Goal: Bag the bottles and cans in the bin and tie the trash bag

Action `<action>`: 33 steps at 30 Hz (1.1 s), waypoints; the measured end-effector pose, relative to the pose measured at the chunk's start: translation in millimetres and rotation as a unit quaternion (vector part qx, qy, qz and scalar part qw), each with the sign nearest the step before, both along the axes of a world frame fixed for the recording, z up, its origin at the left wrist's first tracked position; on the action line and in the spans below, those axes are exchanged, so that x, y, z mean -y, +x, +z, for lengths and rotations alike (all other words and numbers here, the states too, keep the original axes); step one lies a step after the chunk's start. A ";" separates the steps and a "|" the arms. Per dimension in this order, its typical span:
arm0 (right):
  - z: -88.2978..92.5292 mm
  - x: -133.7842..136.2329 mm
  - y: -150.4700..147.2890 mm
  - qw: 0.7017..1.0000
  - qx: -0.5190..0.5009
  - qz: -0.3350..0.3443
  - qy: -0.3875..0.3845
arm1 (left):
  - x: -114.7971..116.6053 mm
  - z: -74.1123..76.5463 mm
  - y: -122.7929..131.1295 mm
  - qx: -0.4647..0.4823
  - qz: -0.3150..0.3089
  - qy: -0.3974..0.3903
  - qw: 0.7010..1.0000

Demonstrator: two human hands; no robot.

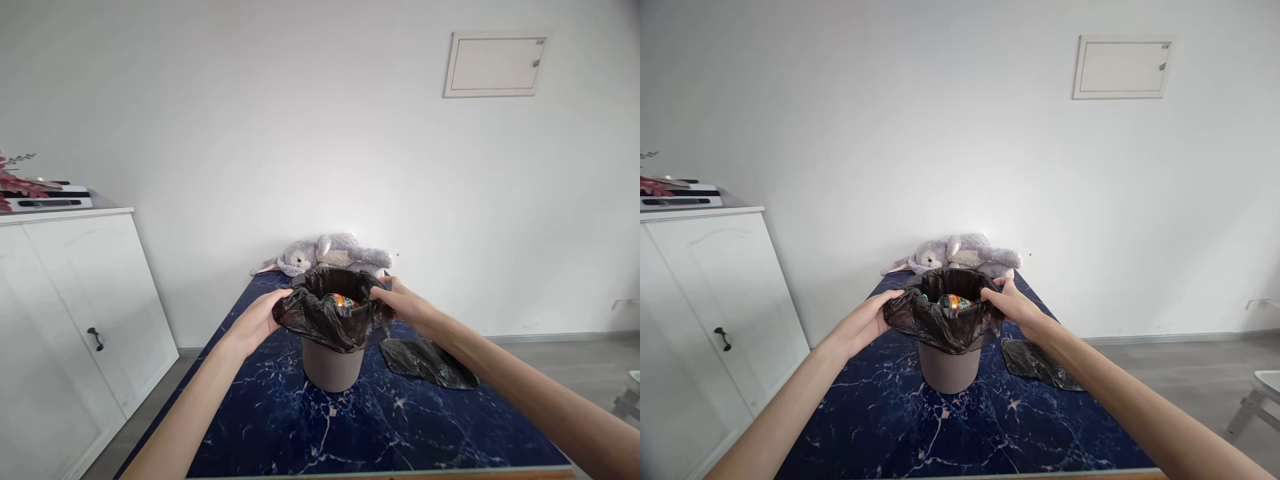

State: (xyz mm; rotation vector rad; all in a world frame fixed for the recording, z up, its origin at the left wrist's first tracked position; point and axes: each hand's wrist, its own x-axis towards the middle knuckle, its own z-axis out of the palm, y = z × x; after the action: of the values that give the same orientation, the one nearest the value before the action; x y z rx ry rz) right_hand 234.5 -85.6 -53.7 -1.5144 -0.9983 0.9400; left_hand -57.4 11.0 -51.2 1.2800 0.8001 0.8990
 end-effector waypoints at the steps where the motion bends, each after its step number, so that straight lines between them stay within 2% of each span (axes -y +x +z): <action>1: 1.2 1.7 1.7 1.000 0.000 0.007 -0.002 | 4.2 1.7 -0.2 -0.005 -0.003 0.001 1.000; 9: 8.4 23.9 13.8 0.999 0.006 0.053 -0.012 | 37.4 7.6 -5.6 -0.030 -0.023 0.002 0.999; 17: -2.7 36.3 24.0 0.999 0.005 0.034 0.013 | 40.7 6.0 -2.1 -0.041 -0.009 0.008 0.999; 23: -7.9 43.1 30.7 0.998 -0.004 -0.011 0.055 | 42.3 8.0 1.5 -0.038 0.054 0.034 0.997; 27: -2.4 48.3 30.9 0.996 -0.010 -0.033 0.080 | 49.2 10.9 4.8 -0.011 0.086 0.039 0.995; 33: 4.9 55.2 26.1 0.990 0.011 -0.062 0.128 | 65.5 18.5 8.8 0.030 0.178 0.052 0.982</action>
State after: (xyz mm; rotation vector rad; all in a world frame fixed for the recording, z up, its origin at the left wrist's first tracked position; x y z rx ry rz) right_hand 260.6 -140.8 -48.8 -1.3551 -0.9882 0.6806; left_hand -48.6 -54.5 -32.8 1.2133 0.9623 1.2730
